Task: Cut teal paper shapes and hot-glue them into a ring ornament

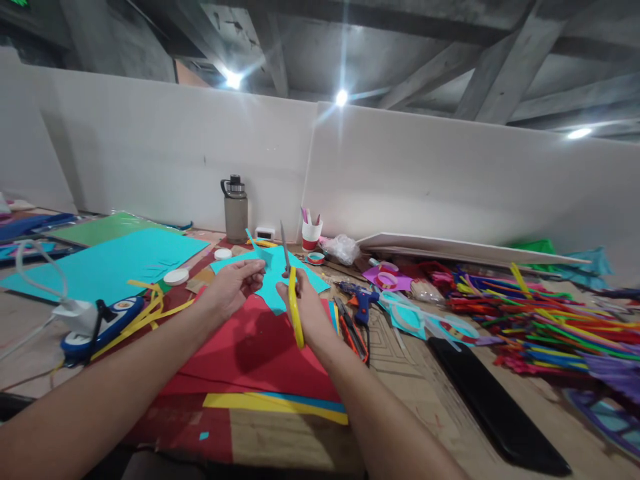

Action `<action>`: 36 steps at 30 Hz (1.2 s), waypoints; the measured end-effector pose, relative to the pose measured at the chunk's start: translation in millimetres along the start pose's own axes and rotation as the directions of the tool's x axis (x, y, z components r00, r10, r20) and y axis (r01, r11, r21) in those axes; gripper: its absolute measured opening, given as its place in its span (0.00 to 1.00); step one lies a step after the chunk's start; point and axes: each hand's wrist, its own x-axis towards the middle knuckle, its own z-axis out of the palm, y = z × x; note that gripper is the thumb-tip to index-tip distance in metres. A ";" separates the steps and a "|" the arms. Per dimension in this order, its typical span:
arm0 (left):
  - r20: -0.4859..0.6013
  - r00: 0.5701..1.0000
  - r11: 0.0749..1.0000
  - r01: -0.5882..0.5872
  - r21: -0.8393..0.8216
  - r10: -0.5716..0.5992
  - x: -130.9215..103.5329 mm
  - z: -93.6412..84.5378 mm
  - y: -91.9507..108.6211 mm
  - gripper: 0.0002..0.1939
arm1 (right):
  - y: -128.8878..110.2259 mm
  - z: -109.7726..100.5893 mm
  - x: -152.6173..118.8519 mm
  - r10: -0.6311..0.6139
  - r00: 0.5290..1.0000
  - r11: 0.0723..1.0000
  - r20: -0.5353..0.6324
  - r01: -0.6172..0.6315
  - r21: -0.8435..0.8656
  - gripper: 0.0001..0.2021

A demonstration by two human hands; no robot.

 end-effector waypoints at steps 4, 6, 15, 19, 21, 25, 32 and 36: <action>-0.068 0.997 0.999 -0.049 -0.017 0.047 7.9 -7.0 9.0 0.11 | -8.0 -2.2 -5.8 0.138 0.984 0.984 0.112 -0.123 -0.132 0.17; -0.102 0.993 0.998 -0.057 -0.012 0.055 10.3 -9.1 10.5 0.12 | -12.4 -1.7 -8.4 0.160 0.978 0.981 0.132 -0.143 -0.134 0.18; -0.156 0.987 0.999 -0.048 0.002 0.048 6.2 -4.7 9.8 0.10 | -16.9 2.0 -11.8 0.178 0.973 0.984 0.146 -0.172 -0.052 0.17; -0.148 0.989 1.000 -0.009 -0.010 0.007 5.4 -4.7 4.6 0.08 | -12.2 7.4 -9.0 0.106 0.992 0.980 0.064 -0.115 0.161 0.17; -0.130 0.991 0.999 0.030 -0.031 -0.033 3.6 -3.1 -0.5 0.07 | -9.6 9.2 -6.7 0.033 0.999 0.968 0.000 -0.032 0.249 0.18; -0.069 0.991 0.992 0.107 -0.069 -0.112 -3.9 3.9 -10.5 0.06 | -3.6 9.0 -2.9 -0.089 0.994 0.966 -0.069 0.103 0.239 0.20; -0.055 0.986 0.986 0.156 -0.062 -0.160 -14.4 14.2 -15.7 0.05 | 2.1 7.5 -1.4 -0.137 0.986 0.971 -0.100 0.153 0.183 0.20; -0.040 0.987 0.987 0.156 -0.022 -0.157 -15.4 14.8 -15.3 0.07 | 1.3 7.1 -2.6 -0.129 0.987 0.975 -0.100 0.144 0.167 0.19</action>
